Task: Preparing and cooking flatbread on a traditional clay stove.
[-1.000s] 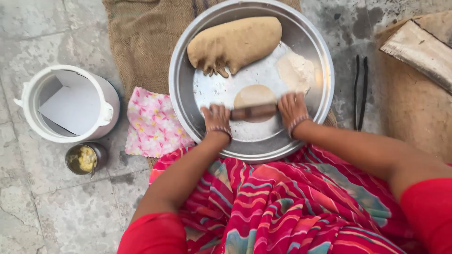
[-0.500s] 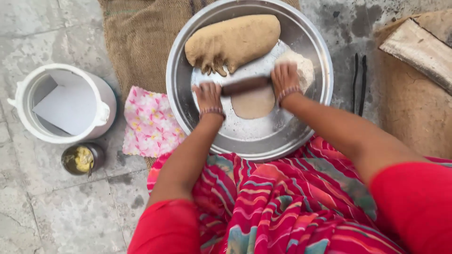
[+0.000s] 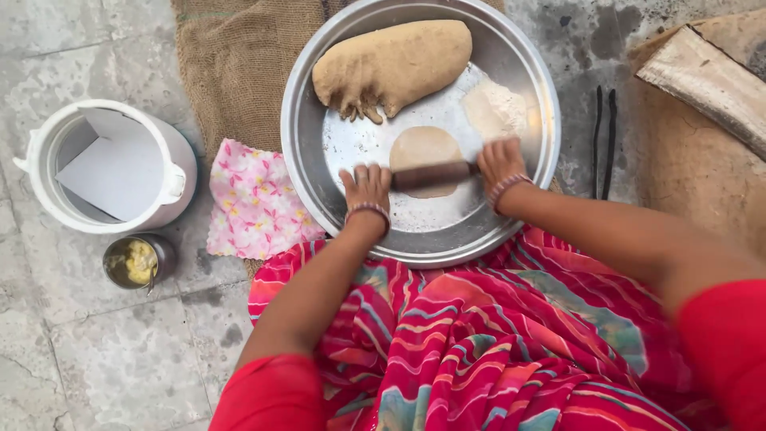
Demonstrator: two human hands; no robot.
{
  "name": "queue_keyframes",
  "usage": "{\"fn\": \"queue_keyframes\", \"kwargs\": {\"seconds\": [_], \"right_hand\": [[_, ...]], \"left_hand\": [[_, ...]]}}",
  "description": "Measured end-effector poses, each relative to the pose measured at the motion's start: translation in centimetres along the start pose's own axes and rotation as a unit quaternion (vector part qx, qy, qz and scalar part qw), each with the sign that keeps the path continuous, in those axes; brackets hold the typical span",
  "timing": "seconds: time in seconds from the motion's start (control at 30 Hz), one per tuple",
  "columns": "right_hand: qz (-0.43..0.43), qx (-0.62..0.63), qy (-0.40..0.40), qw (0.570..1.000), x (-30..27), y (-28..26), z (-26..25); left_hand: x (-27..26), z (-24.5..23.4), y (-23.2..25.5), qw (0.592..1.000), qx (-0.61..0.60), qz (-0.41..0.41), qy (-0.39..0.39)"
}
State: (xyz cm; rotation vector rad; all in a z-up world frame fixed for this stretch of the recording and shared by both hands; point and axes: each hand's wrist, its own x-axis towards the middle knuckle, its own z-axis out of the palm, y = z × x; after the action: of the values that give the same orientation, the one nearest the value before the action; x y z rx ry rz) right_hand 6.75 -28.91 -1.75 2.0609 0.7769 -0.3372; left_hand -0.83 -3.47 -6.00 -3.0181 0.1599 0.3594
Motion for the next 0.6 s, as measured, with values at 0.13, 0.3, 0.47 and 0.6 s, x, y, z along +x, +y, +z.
{"fn": "queue_keyframes", "kwargs": {"seconds": [0.13, 0.3, 0.47, 0.6], "right_hand": [[0.085, -0.031, 0.033, 0.995, 3.2, 0.4, -1.2], [-0.060, -0.002, -0.114, 0.992, -0.8, -0.3, -2.9], [0.042, 0.028, -0.001, 0.999, 4.2, 0.2, -1.5], [0.073, -0.041, 0.017, 0.996, 6.3, 1.7, -2.9]], "left_hand": [[5.8, 4.2, -1.0, 0.997, 0.030, -0.034, 0.068], [3.0, 6.9, -0.6, 0.996, 0.048, 0.010, -0.079], [5.2, 2.2, -1.5, 0.992, 0.052, 0.010, -0.111], [7.5, 1.3, -2.6, 0.987, 0.143, -0.075, -0.024]]}}
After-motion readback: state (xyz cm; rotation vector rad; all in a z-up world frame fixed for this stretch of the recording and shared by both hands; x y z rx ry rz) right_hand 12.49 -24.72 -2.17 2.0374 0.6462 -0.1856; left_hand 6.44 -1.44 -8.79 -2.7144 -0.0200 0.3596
